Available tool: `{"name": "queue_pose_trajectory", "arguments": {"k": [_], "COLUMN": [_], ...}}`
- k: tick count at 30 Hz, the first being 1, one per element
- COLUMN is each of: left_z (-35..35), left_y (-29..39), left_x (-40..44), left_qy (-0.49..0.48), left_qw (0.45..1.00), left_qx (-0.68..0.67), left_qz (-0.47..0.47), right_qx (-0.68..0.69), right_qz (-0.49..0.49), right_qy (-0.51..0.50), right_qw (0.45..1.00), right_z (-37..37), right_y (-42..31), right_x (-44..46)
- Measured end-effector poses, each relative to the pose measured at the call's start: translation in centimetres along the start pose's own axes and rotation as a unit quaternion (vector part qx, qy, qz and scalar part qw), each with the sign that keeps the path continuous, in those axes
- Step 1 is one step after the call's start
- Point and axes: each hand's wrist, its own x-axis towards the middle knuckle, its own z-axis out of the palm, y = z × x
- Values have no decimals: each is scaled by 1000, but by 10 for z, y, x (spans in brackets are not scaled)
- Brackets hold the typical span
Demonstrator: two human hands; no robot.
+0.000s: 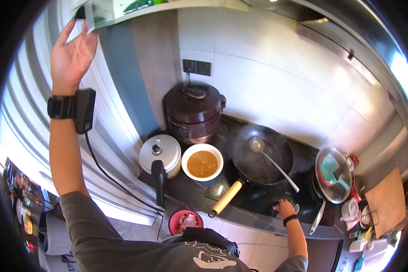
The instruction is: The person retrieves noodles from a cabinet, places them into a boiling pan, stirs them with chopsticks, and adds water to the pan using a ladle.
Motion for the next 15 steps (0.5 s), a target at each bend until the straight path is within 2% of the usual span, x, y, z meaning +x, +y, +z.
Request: {"name": "queue_pose_trajectory", "arguments": {"k": [1, 2, 3, 6, 8, 9, 11, 12, 14, 15], "left_z": [6, 14, 6, 4, -2, -6, -18, -26, -51, -45], "left_y": [-2, -8, 13, 35, 50, 55, 62, 61, 43, 9], "left_x": [-12, -18, -27, -48, -63, -68, -79, -84, -96, -86], "left_qy": [17, 18, -13, -10, 23, 23, 42, 74, 38, 75], "left_qw": [999, 992, 984, 984, 991, 991, 976, 955, 965, 944], "left_qx": [16, 45, 51, 52, -49, -46, -52, -82, -40, -96], "left_qz": [40, 117, 172, 170, 123, 128, 205, 275, 258, 308], "right_qx": [-1, 11, 5, 50, 54, 57, 61, 61, 80, 81], "right_qz": [6, 29, 52, 105, 119, 130, 137, 162, 180, 175], "right_qy": [19, 2, 17, 8, 5, 25, 45, 48, 53, 56], "right_qw": [1000, 1000, 999, 993, 991, 990, 988, 984, 979, 980], "right_z": [9, 14, -14, -7, -7, -5, -4, -4, -7, -5], "right_y": [2, 2, -1, -14, -17, -18, -21, -22, -25, -25], "right_x": [-2, -3, 28, 14, 13, 10, 10, 10, 9, 8]}}
